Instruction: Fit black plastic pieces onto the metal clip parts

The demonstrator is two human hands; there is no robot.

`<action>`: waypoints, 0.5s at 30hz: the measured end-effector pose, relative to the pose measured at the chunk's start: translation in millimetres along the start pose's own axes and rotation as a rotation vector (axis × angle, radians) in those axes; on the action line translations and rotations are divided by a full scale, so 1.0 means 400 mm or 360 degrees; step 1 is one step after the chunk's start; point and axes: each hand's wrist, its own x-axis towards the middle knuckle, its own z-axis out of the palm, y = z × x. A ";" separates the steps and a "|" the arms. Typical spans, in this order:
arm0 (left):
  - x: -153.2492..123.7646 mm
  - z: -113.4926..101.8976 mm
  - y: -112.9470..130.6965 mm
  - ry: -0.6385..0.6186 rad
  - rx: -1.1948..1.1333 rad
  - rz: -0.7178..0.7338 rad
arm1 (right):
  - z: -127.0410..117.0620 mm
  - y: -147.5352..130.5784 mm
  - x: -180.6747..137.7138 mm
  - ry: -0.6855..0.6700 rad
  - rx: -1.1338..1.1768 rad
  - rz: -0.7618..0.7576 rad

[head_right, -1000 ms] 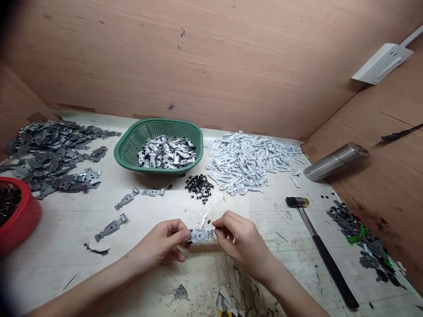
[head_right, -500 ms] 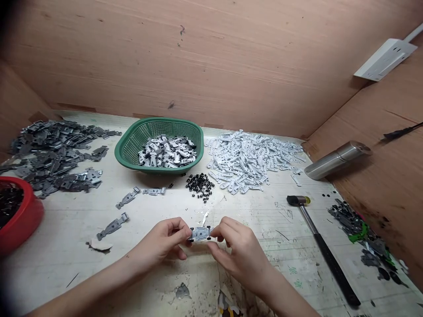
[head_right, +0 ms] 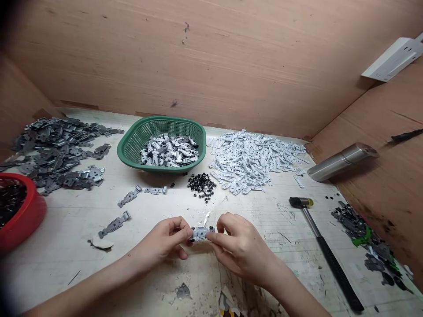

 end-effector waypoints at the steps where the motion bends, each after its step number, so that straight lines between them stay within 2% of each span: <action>1: 0.000 0.000 0.001 0.0003 0.0003 -0.0001 | -0.001 0.001 -0.001 0.0010 0.0029 0.0007; 7: 0.001 0.002 0.006 0.0008 -0.0033 -0.0017 | -0.029 0.017 0.013 0.0031 0.0429 0.0071; 9: 0.000 0.001 0.009 0.0002 -0.0050 -0.0025 | -0.035 0.044 0.021 0.0125 0.0432 0.0147; 12: -0.005 -0.001 0.014 -0.0023 -0.0085 -0.0021 | -0.025 0.110 0.040 0.0291 0.0091 0.0321; 15: -0.010 -0.004 0.018 -0.0037 -0.0112 -0.0003 | 0.004 0.179 0.073 0.0167 -0.0448 0.0326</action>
